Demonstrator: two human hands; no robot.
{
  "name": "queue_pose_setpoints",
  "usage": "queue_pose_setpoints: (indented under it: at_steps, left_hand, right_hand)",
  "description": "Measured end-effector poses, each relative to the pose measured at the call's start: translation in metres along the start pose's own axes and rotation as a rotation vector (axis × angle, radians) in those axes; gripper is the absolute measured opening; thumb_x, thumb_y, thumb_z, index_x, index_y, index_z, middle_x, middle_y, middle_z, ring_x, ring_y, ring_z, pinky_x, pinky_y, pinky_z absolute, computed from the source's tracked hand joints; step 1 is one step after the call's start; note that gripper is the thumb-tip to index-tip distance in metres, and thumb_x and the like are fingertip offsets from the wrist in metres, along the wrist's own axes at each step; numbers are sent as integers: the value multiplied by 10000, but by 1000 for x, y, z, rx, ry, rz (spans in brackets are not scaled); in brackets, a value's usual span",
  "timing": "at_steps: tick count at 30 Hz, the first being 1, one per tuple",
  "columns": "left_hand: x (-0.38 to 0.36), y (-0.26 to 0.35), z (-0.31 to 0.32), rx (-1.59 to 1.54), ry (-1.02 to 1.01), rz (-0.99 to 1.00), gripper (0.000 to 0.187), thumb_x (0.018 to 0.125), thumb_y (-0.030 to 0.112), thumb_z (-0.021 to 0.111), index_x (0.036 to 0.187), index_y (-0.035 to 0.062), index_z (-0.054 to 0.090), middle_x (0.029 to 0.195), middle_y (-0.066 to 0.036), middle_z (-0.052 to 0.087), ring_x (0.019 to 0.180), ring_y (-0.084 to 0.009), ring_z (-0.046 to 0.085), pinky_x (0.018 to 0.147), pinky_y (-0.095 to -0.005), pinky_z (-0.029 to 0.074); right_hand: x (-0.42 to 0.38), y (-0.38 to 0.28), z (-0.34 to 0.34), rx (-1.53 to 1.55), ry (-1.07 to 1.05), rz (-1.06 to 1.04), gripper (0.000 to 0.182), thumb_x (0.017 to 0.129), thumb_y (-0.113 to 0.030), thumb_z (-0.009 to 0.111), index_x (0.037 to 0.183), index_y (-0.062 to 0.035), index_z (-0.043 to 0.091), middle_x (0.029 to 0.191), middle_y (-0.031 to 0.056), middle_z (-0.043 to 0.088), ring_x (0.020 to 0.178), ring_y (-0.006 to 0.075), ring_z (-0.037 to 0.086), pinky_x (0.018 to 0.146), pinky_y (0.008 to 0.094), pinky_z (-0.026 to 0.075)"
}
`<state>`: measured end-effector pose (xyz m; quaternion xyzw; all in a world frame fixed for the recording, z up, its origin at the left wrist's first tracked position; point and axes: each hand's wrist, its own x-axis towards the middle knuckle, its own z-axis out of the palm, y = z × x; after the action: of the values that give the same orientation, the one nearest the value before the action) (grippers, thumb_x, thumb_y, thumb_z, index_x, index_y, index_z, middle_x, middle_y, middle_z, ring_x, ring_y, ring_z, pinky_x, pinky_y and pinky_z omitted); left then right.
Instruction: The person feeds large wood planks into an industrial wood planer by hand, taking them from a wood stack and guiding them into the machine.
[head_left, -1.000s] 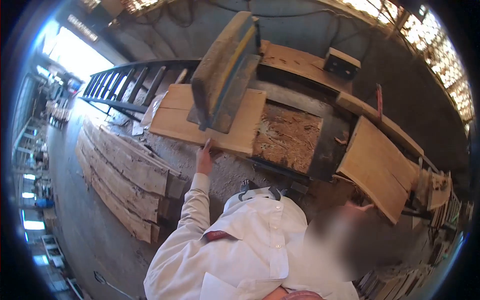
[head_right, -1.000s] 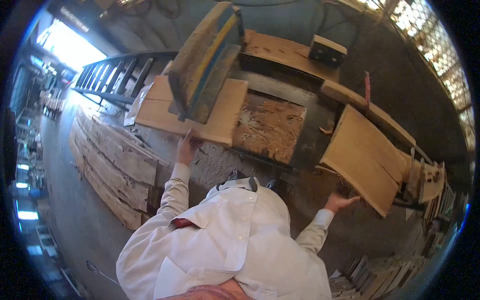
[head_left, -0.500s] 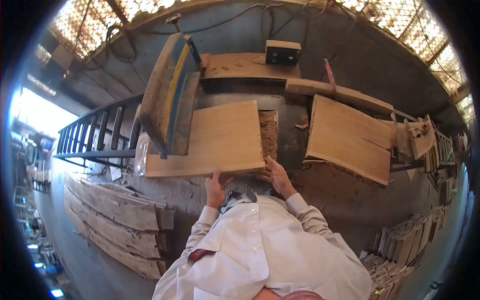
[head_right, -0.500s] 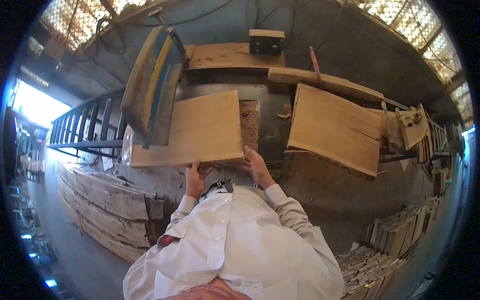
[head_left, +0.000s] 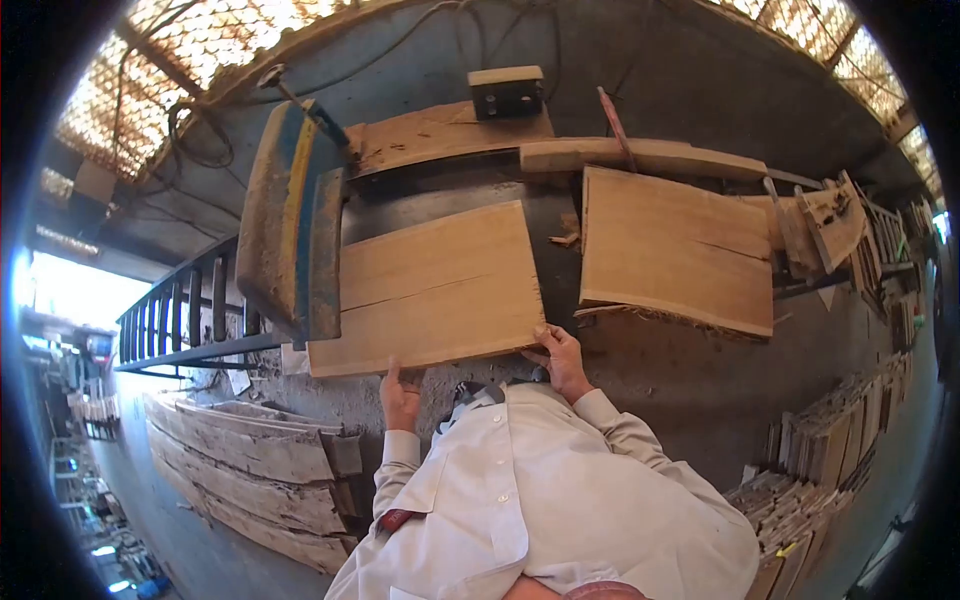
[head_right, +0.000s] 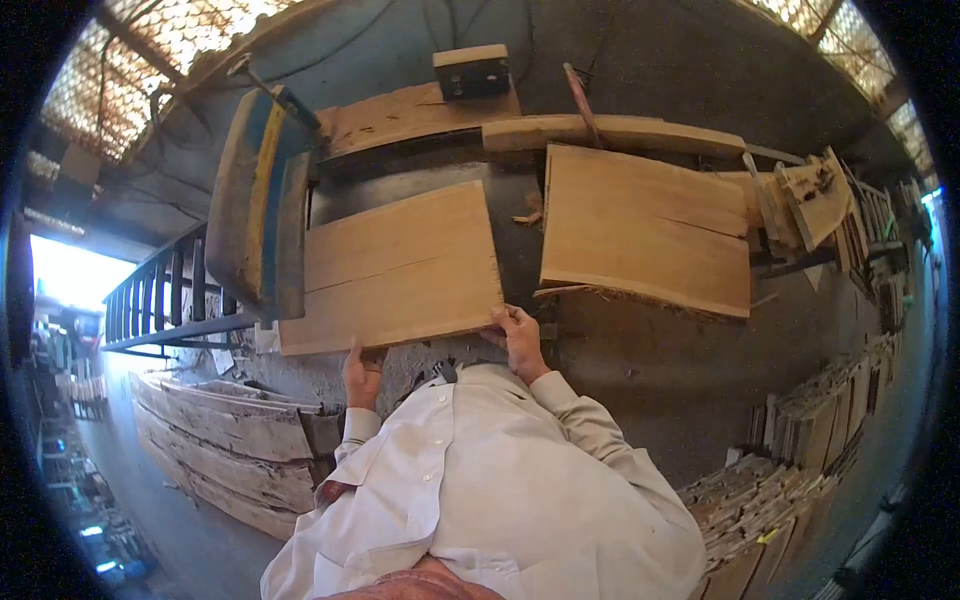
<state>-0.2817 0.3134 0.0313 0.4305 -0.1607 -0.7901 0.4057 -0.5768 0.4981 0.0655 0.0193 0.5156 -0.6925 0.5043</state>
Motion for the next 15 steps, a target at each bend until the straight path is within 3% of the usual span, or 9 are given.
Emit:
queue_pose_setpoints:
  at_steps: [3,6,10,13,15]
  left_hand:
    - [3,-2,14,51,-31,37,312,999,245,647,1245,56,610,1223,-102,681,1119,-258,665,944,-460,566]
    - [16,-12,37,95,-93,50,290,1006,225,635,1241,58,609,1204,-94,687,1097,-266,674,933,-472,568]
    - [39,-30,71,150,-76,80,267,1019,210,608,1228,43,611,1185,-93,694,1080,-278,681,924,-491,574]
    - [52,-33,79,154,-87,50,264,1026,213,595,1221,36,611,1166,-95,696,1077,-282,681,931,-506,572]
    - [60,-32,80,172,-89,27,271,1027,219,594,1222,31,606,1165,-98,691,1076,-285,680,939,-514,571]
  right_hand:
    - [-10,-5,-16,117,73,-38,445,982,-222,665,1302,51,518,1197,130,634,1044,219,659,929,374,580]
    - [-37,-27,-22,-249,146,-195,344,990,-169,639,1250,44,566,1160,123,663,1058,198,673,955,351,560]
    - [-57,-63,-16,-1072,98,-736,350,923,-167,701,1202,20,604,1173,179,662,1076,313,667,951,390,545]
    - [-30,-85,-2,-1224,-50,-1063,393,885,-200,726,1204,-7,604,1233,185,629,1185,392,588,1067,471,458]
    - [-10,-99,7,-1438,-56,-1105,482,840,-291,765,1216,-40,597,1332,209,568,1324,402,471,1173,553,297]
